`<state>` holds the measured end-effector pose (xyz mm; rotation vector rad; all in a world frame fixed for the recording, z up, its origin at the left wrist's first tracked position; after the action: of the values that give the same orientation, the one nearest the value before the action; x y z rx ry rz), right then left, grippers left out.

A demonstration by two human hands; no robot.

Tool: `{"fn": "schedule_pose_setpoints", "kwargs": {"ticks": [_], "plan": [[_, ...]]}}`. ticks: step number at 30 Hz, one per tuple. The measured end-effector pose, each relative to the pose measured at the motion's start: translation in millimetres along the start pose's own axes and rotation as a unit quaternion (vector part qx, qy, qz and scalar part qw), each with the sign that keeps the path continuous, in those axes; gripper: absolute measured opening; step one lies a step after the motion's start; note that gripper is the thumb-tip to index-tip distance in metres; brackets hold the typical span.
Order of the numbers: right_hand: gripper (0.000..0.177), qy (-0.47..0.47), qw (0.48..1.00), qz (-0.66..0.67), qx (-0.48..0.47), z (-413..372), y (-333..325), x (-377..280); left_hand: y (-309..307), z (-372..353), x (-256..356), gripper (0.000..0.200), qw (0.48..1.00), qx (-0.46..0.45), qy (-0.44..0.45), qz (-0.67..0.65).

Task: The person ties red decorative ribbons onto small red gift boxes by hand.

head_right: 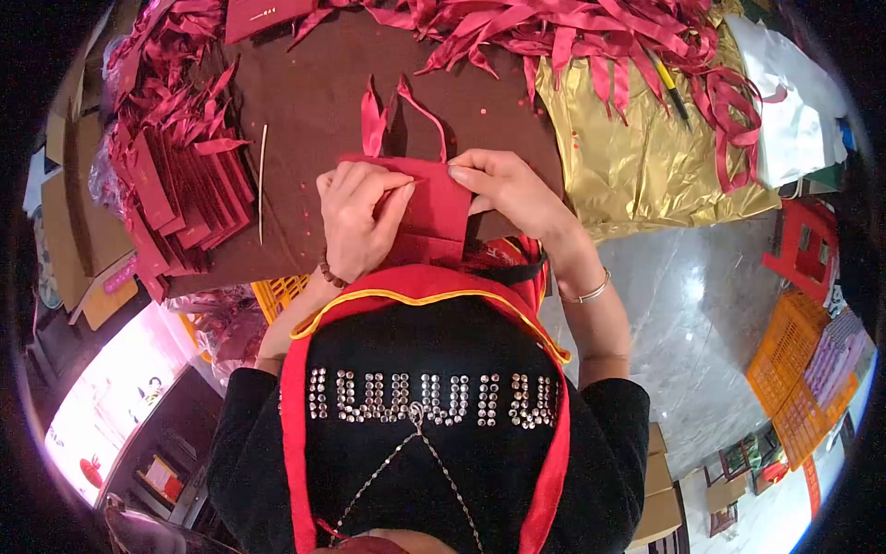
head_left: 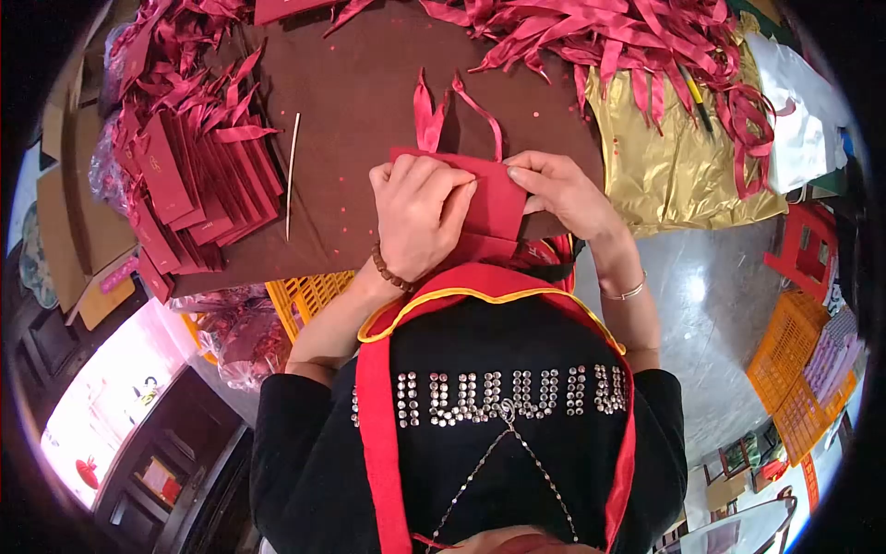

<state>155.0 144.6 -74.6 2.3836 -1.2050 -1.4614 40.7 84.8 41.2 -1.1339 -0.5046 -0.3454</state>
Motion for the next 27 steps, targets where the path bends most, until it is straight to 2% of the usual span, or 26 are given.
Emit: {"fn": "schedule_pose_setpoints", "kwargs": {"ticks": [9,15,18,20,27], "plan": [[0.024,0.002,0.998,0.058,-0.023,2.4,1.6,2.1,-6.3,8.1,7.8,0.008,1.000,-0.017,0.001,0.006],[0.025,-0.007,0.996,0.078,-0.034,5.3,1.0,5.9,-13.3,9.2,-5.2,0.007,0.999,-0.019,-0.041,0.006],[0.023,-0.001,0.999,0.039,-0.013,1.3,1.2,3.4,-12.2,7.9,-7.0,0.007,0.999,-0.020,-0.040,0.023],[0.023,-0.014,1.000,0.018,-0.002,1.0,0.0,1.3,-9.5,8.2,3.0,0.008,0.999,-0.017,0.003,0.050],[0.025,-0.030,0.999,-0.021,0.012,-3.3,1.7,-7.4,2.6,4.9,10.2,0.010,0.999,-0.017,0.024,0.036]]}}
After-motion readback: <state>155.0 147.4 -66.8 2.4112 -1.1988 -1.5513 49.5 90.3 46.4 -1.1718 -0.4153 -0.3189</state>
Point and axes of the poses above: each hand's wrist, its own z-axis towards the middle knuckle, its own y-axis out of the palm, x = y × z, the point moved 9 cm from there along z, towards the middle knuckle, and after that the axes turned 2 degrees about x, right-handed, at the moved point
